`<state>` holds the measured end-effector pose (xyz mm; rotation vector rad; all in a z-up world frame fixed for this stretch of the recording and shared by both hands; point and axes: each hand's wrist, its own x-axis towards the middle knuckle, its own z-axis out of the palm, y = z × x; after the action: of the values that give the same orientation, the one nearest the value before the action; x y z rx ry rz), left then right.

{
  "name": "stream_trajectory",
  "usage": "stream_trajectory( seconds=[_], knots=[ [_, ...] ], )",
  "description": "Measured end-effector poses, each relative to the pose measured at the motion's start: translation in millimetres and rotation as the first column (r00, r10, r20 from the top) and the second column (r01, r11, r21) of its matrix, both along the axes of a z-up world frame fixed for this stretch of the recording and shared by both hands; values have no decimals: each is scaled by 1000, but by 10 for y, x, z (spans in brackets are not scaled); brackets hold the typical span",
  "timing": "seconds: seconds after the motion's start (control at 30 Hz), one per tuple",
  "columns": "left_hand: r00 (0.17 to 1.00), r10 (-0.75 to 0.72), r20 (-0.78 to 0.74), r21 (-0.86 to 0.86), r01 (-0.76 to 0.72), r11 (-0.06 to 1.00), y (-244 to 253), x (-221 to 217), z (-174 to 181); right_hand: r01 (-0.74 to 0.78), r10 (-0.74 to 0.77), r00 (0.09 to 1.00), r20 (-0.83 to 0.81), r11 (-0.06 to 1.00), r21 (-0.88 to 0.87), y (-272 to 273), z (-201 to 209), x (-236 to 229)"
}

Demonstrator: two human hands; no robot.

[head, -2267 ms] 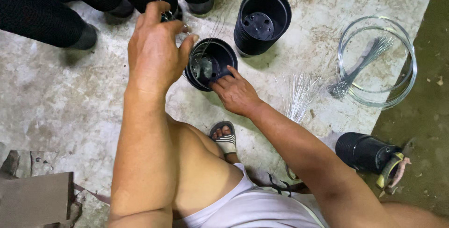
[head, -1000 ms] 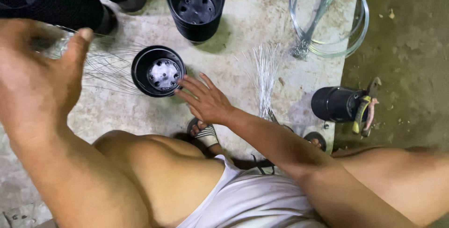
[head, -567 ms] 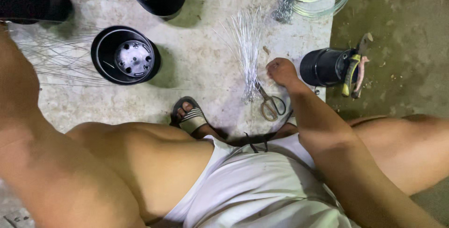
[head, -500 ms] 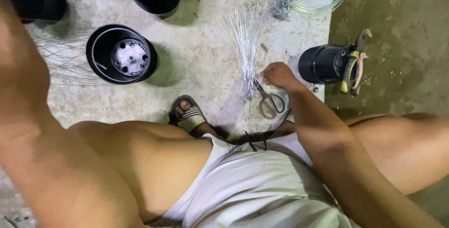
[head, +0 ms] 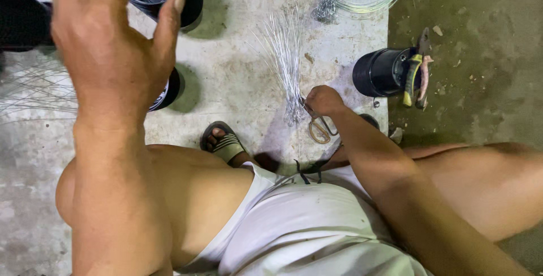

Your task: The person sits on the floor and repeatedly inserts thin metal wires through holes in the bottom of black cylindrical containers. They pull the wires through and arrange them inside the cylinders, handling the containers and wires by hand.

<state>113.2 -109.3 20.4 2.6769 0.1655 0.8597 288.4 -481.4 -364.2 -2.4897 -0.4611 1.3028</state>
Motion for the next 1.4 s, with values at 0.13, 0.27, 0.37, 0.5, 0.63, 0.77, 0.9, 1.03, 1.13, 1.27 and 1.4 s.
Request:
stream_trajectory(
  seconds=[0.13, 0.27, 0.37, 0.5, 0.63, 0.77, 0.9, 1.03, 1.13, 1.27, 1.4],
  knots=[
    [999, -36, -26, -12, 35, 999, -149, 175, 0, -499, 379, 820, 429, 840, 213, -57, -243, -127],
    [997, -64, -53, -51, 61, 997, -262, 304, -19, -58, -9, 953, 302, 976, 212, -4, -361, -297],
    [994, -95, -50, -70, 92, 993, -329, 370, -40, -32, -13, 966, 259, 985, 170, -3, -229, -242],
    [985, -132, -110, -93, 122, 988, -372, 447, -94, -101, 89, 980, 180, 993, 59, -26, 279, 71],
    [964, -189, -187, -181, 155, 971, -458, 517, -191, -230, 260, 952, 159, 956, -184, 57, 912, 347],
    [922, -227, -313, -192, 172, 966, -596, 639, -313, -264, 321, 893, 315, 941, -210, 155, 1387, 358],
    [869, -272, -413, -255, 176, 951, -728, 697, -362, -313, 313, 914, 257, 949, -42, 256, 1712, 350],
    [823, -313, -474, -320, 170, 932, -827, 726, -369, -262, 251, 934, 254, 965, 10, 251, 2121, 385],
    [802, -334, -494, -367, 156, 917, -882, 725, -351, -259, 231, 937, 260, 962, 80, 203, 2577, 423],
    [790, -349, -503, -400, 146, 905, -914, 746, -324, -183, 165, 971, 172, 978, 96, 139, 3256, 382],
    [825, -325, -462, -427, 114, 897, -941, 738, -245, -72, 77, 996, -47, 993, 89, 0, 3822, 275]
  ],
)
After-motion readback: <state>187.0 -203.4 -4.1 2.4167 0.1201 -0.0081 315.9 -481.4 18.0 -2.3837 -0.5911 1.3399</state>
